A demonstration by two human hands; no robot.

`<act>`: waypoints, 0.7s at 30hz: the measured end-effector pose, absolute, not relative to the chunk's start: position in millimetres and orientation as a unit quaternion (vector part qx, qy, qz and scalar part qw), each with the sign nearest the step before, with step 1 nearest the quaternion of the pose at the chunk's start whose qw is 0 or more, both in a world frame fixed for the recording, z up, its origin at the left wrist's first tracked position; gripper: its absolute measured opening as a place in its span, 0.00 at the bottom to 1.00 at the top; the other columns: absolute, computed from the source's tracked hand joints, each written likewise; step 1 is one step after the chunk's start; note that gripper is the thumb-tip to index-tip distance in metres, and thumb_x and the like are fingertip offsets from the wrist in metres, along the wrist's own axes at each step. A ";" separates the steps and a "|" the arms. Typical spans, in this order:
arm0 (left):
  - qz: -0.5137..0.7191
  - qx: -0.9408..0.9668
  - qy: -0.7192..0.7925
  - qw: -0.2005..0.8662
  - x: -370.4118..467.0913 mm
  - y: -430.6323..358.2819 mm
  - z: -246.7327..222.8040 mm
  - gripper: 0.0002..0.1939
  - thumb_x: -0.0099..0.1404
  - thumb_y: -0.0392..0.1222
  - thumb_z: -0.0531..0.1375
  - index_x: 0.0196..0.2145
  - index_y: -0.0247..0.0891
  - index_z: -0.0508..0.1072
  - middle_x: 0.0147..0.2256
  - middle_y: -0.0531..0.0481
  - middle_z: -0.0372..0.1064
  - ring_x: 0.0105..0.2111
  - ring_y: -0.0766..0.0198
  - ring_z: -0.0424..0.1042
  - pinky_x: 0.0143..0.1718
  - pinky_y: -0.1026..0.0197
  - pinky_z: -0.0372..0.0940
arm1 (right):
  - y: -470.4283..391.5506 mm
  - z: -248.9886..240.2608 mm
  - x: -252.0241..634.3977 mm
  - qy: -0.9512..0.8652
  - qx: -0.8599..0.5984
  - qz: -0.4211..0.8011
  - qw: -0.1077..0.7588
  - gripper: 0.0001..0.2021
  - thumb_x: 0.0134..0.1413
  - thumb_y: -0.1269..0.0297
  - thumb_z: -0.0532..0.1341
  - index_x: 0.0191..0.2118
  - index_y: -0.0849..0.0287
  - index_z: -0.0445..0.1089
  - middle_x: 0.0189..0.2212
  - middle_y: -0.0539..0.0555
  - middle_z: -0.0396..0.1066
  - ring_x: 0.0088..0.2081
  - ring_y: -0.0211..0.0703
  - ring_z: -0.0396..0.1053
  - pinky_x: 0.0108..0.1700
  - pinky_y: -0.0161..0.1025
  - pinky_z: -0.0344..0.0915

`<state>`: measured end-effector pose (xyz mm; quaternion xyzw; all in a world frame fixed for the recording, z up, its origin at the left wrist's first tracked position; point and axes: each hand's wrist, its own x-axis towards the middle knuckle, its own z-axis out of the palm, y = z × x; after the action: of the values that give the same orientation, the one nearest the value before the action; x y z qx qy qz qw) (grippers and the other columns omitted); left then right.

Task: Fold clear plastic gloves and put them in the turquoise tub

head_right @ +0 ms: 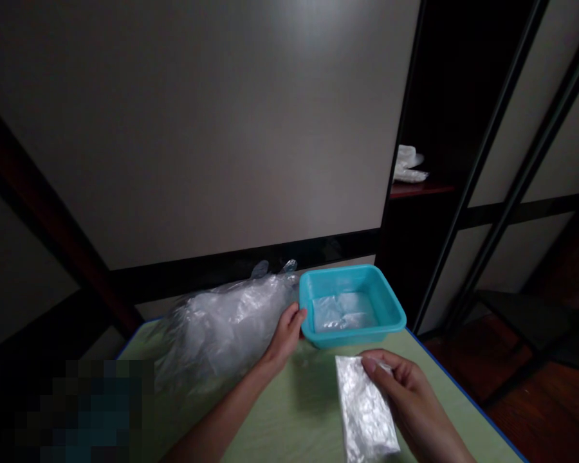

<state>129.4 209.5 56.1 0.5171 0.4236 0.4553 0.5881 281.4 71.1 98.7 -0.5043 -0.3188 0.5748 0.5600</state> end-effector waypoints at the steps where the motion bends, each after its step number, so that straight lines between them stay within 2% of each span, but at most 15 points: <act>1: 0.453 0.527 0.421 0.583 125.7 201.2 55.3 0.15 0.66 0.43 0.56 0.49 0.36 0.65 0.47 0.45 0.64 0.42 0.57 0.69 0.40 0.51 0.66 | 70.4 104.3 285.2 -0.332 -0.498 0.573 0.559 0.16 0.38 0.52 0.68 0.28 0.60 0.74 0.18 0.50 0.69 0.19 0.35 0.63 0.21 0.31 0.58; 5: 0.457 0.554 0.415 0.559 112.4 169.4 53.6 0.15 0.66 0.43 0.56 0.48 0.36 0.65 0.47 0.45 0.64 0.42 0.57 0.68 0.41 0.51 0.66 | 79.3 130.4 298.1 -0.382 -0.532 0.496 0.571 0.15 0.38 0.52 0.68 0.28 0.60 0.74 0.17 0.50 0.69 0.17 0.34 0.59 0.18 0.31 0.53; 9: 0.473 0.564 0.400 0.546 106.2 147.4 54.0 0.13 0.66 0.44 0.56 0.46 0.35 0.66 0.44 0.46 0.66 0.39 0.59 0.69 0.38 0.53 0.67 | 105.8 150.6 300.2 -0.458 -0.541 0.441 0.551 0.16 0.38 0.51 0.67 0.25 0.61 0.73 0.18 0.50 0.69 0.18 0.34 0.61 0.19 0.31 0.54; 12: 0.496 0.561 0.383 0.540 105.9 138.9 56.1 0.12 0.66 0.47 0.56 0.38 0.34 0.68 0.34 0.51 0.67 0.32 0.64 0.68 0.33 0.59 0.65 | 126.9 152.7 296.7 -0.474 -0.549 0.444 0.526 0.15 0.35 0.53 0.68 0.24 0.62 0.72 0.18 0.50 0.69 0.19 0.34 0.62 0.21 0.31 0.56; 15: 0.515 0.552 0.368 0.543 107.6 134.1 59.6 0.15 0.61 0.53 0.57 0.29 0.37 0.66 0.25 0.56 0.61 0.27 0.66 0.63 0.30 0.64 0.61 | 141.3 145.8 293.9 -0.492 -0.557 0.460 0.485 0.14 0.34 0.56 0.68 0.22 0.63 0.72 0.18 0.51 0.70 0.19 0.35 0.63 0.22 0.33 0.59; 21: 0.515 0.544 0.354 0.561 111.1 128.6 61.6 0.19 0.58 0.57 0.57 0.24 0.39 0.60 0.22 0.58 0.54 0.23 0.68 0.57 0.25 0.67 0.56 | 149.0 131.8 294.7 -0.526 -0.562 0.508 0.385 0.10 0.35 0.63 0.66 0.26 0.65 0.72 0.19 0.51 0.71 0.19 0.36 0.65 0.22 0.33 0.60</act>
<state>111.1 128.6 61.6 0.5438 0.3535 0.5147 0.5607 294.7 149.0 131.8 -0.5624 -0.5262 0.5084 0.3852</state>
